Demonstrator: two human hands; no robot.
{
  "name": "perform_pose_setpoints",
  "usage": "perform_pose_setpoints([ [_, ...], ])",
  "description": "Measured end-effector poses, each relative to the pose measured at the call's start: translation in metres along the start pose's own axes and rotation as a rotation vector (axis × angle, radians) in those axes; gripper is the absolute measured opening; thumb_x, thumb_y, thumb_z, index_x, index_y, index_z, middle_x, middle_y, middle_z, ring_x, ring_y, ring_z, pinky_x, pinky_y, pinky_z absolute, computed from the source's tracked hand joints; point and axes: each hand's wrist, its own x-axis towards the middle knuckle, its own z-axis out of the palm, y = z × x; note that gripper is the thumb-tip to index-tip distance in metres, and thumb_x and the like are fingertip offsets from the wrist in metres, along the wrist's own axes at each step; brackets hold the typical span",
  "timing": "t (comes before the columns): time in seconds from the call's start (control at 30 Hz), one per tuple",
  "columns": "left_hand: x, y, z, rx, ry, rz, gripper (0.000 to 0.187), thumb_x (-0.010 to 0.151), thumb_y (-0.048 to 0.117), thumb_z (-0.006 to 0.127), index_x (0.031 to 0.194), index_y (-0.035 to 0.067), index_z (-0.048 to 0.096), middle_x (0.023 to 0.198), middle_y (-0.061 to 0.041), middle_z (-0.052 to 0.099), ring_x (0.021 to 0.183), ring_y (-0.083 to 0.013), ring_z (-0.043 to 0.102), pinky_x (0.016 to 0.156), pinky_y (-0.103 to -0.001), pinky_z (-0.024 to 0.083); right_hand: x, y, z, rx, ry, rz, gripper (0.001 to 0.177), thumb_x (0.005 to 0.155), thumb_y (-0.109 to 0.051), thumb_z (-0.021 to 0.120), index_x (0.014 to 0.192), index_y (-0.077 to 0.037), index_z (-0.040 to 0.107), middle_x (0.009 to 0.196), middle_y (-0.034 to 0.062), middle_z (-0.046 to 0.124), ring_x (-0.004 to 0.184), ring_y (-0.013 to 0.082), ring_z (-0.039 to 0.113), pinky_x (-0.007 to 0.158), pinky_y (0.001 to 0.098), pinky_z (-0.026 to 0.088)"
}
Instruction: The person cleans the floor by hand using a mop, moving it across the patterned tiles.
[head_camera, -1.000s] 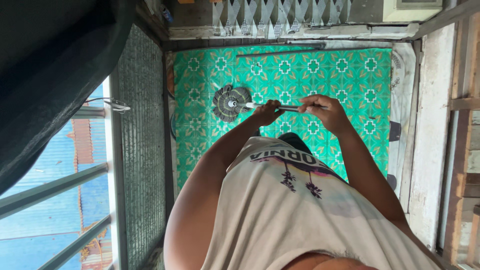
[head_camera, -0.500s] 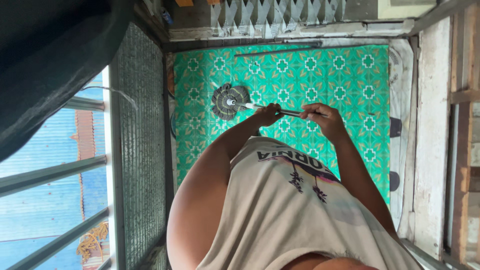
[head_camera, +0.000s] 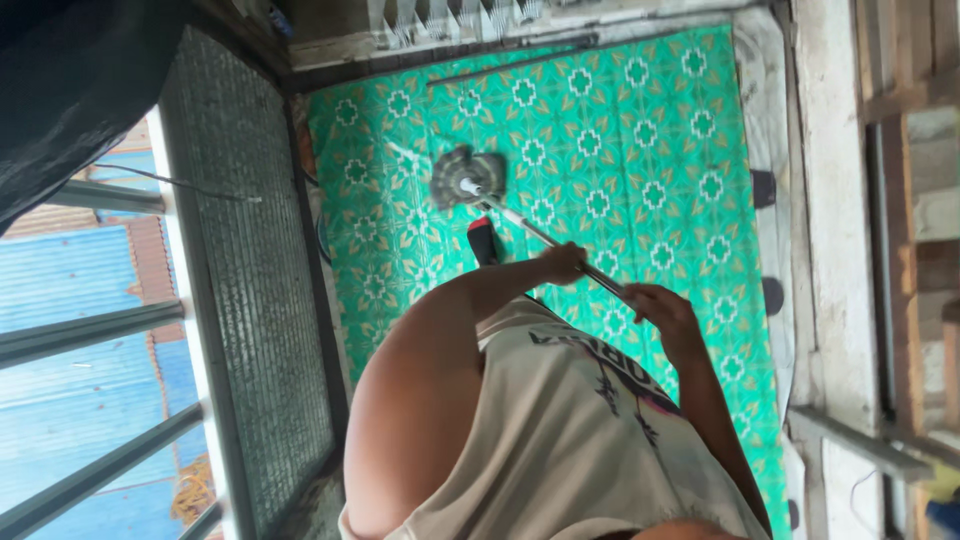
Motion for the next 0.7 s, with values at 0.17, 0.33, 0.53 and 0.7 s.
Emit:
perform_pose_setpoints([
  [0.17,-0.008,0.057,0.066,-0.077,-0.113,0.184,0.053,0.082,0.061,0.072,0.113,0.018,0.067,0.114,-0.011,0.063,0.113,-0.0316,0.065,0.090,-0.050,0.056,-0.102,0.032,-0.011,-0.058,0.219,0.130,0.031,0.099,-0.017,0.066,0.122,0.003,0.073,0.102,0.0106,0.074,0.084,0.0143,0.065,0.081,0.0316,0.054],
  [0.33,-0.021,0.093,0.101,-0.033,-0.177,0.293,0.060,0.084,0.064,0.070,0.118,0.016,0.063,0.119,-0.011,0.061,0.116,-0.0323,0.063,0.092,-0.051,0.054,-0.163,0.057,0.003,-0.037,0.435,0.204,0.030,0.098,-0.014,0.067,0.123,0.003,0.071,0.108,0.0112,0.074,0.083,0.0158,0.065,0.078,0.0316,0.053],
  [0.53,-0.023,0.095,0.098,0.077,-0.354,0.272,0.064,0.087,0.065,0.066,0.128,0.017,0.059,0.128,-0.012,0.056,0.120,-0.0352,0.061,0.094,-0.052,0.053,-0.176,0.074,0.022,-0.062,0.592,0.207,0.027,0.099,-0.013,0.068,0.121,0.002,0.072,0.110,0.0115,0.076,0.101,0.0155,0.071,0.092,0.0311,0.055],
  [0.7,-0.016,0.064,0.065,0.193,-0.326,0.204,0.065,0.090,0.066,0.061,0.131,0.015,0.057,0.133,-0.012,0.055,0.124,-0.0346,0.061,0.096,-0.055,0.054,-0.122,0.091,0.025,-0.363,0.465,0.054,0.034,0.096,-0.013,0.070,0.128,0.000,0.069,0.120,0.0141,0.074,0.111,0.0171,0.068,0.095,0.0340,0.051],
])
